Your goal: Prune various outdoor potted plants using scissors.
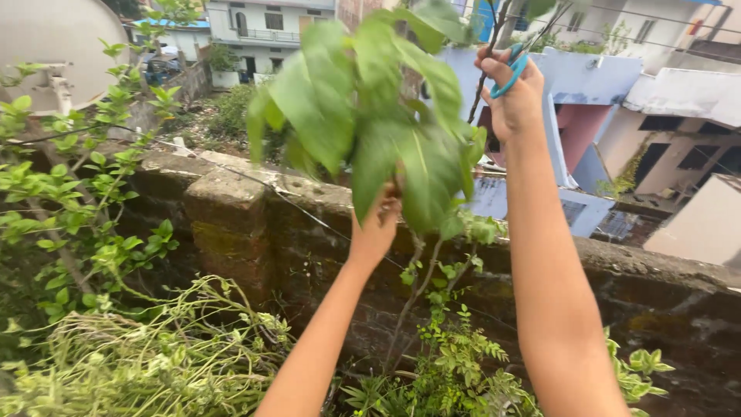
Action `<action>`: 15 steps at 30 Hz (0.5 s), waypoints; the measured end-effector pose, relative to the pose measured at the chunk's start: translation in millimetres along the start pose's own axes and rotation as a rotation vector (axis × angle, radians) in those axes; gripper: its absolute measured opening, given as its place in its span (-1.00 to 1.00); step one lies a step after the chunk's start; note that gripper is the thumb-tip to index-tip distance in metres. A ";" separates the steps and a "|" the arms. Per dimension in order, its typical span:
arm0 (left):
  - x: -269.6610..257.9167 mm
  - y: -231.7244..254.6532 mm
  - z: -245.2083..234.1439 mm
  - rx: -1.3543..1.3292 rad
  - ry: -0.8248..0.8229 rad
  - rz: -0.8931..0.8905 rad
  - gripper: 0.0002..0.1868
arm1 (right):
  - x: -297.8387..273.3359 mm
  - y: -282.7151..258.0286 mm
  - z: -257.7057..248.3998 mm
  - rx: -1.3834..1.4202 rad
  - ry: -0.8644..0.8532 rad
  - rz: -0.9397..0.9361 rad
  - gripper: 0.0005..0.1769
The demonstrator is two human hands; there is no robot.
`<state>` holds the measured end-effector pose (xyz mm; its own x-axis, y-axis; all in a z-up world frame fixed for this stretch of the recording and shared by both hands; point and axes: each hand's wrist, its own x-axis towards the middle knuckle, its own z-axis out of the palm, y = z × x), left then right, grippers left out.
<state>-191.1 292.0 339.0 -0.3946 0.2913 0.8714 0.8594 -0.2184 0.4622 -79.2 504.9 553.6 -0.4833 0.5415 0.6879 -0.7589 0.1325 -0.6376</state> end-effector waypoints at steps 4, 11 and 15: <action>42.3 24.9 -5.0 -0.250 0.043 -0.309 -0.72 | -47.3 -22.0 1.6 -0.008 -0.082 -0.154 -0.75; 47.4 71.0 31.7 -0.174 0.032 -0.211 -0.75 | -111.1 -24.8 -40.9 -0.090 -0.049 -0.292 -0.60; 31.3 138.6 17.2 -0.053 0.136 -0.106 -0.40 | -135.3 -45.4 -40.9 0.000 -0.019 -0.282 -0.52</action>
<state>-78.7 286.9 427.5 -0.5257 0.1870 0.8298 0.7937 -0.2432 0.5576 38.5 459.6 475.3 -0.2613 0.4680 0.8442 -0.8644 0.2759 -0.4204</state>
